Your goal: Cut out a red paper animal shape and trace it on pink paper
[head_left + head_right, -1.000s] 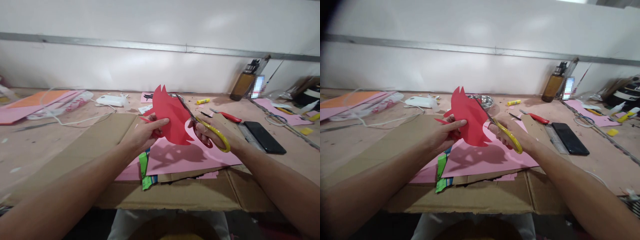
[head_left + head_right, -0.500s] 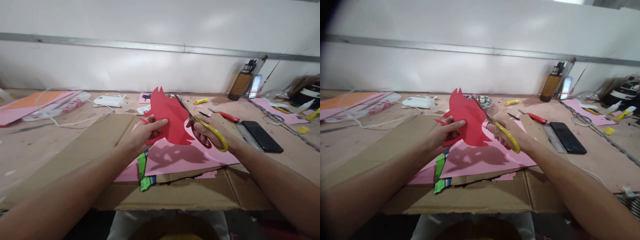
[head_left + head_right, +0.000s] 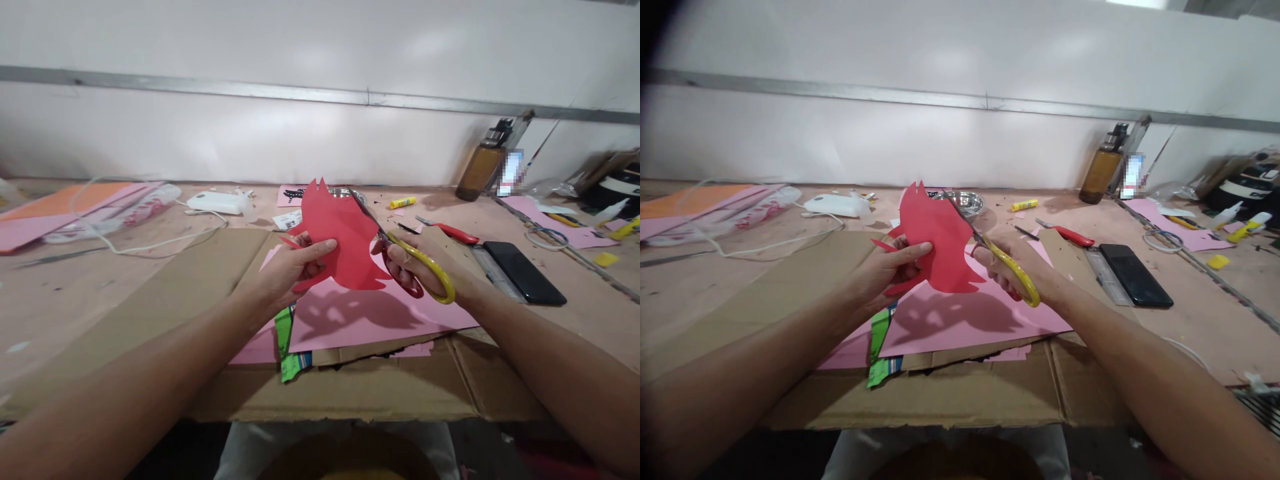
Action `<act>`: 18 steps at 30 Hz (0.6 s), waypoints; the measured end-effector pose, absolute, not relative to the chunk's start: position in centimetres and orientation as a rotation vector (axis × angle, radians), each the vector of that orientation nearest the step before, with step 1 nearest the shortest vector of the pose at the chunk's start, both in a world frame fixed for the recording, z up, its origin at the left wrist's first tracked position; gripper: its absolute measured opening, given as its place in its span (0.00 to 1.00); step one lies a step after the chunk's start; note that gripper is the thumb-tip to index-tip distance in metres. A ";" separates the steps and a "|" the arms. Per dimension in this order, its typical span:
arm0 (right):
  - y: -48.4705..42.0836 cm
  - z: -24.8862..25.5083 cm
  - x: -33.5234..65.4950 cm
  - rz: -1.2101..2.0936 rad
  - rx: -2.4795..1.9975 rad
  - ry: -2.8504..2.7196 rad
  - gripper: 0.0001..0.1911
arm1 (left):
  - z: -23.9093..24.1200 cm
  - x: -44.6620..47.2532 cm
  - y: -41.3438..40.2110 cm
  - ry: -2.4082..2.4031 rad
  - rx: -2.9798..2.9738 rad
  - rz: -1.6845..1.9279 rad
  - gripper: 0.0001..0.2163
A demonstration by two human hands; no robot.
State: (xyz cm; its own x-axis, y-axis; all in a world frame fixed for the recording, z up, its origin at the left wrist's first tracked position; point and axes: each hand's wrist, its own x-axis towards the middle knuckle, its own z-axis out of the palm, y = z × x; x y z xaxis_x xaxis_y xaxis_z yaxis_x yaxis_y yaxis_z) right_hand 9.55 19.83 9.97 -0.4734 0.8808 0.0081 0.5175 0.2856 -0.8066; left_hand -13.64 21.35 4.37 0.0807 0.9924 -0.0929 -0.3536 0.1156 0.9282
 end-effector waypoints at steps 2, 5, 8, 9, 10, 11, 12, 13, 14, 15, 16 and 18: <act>19.8 10.0 9.5 1.062 -1.258 -2.101 0.19 | 4.3 -13.6 21.4 0.941 0.886 1.234 0.24; 19.7 10.1 9.5 1.026 -1.248 -2.112 0.20 | 4.2 -13.5 21.4 0.924 0.855 1.235 0.24; 19.8 10.1 9.6 0.984 -1.222 -2.137 0.22 | 4.2 -13.4 21.4 0.912 0.839 1.254 0.24; 19.8 10.0 9.6 0.984 -1.221 -2.142 0.22 | 4.2 -13.4 21.4 0.912 0.845 1.261 0.24; 19.8 10.0 9.6 0.990 -1.226 -2.142 0.22 | 4.2 -13.3 21.4 0.913 0.850 1.264 0.24; 19.8 10.0 9.6 1.002 -1.229 -2.137 0.22 | 4.2 -13.3 21.4 0.911 0.855 1.264 0.24; 19.8 10.0 9.6 1.016 -1.229 -2.128 0.22 | 4.2 -13.3 21.4 0.905 0.858 1.261 0.24; 19.8 10.0 9.6 1.032 -1.229 -2.118 0.22 | 4.2 -13.4 21.4 0.902 0.861 1.254 0.24; 19.8 10.0 9.6 1.045 -1.227 -2.103 0.22 | 4.1 -13.4 21.4 0.903 0.861 1.250 0.24; 19.8 10.1 9.5 1.057 -1.227 -2.090 0.22 | 4.2 -13.4 21.4 0.908 0.860 1.245 0.24; 19.7 10.2 9.5 1.067 -1.231 -2.080 0.21 | 4.3 -13.4 21.4 0.911 0.856 1.243 0.24; 19.6 10.4 9.3 1.074 -1.254 -2.081 0.19 | 4.6 -13.2 21.2 0.902 0.842 1.241 0.23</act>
State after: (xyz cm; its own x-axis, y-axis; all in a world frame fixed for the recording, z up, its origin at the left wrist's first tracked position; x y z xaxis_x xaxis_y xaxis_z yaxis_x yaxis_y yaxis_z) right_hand 9.34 19.58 10.45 -0.4651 0.8852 0.0056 0.5083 0.2722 -0.8170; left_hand -13.19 21.18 4.65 0.0940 0.9900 -0.1051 -0.4055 0.1345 0.9041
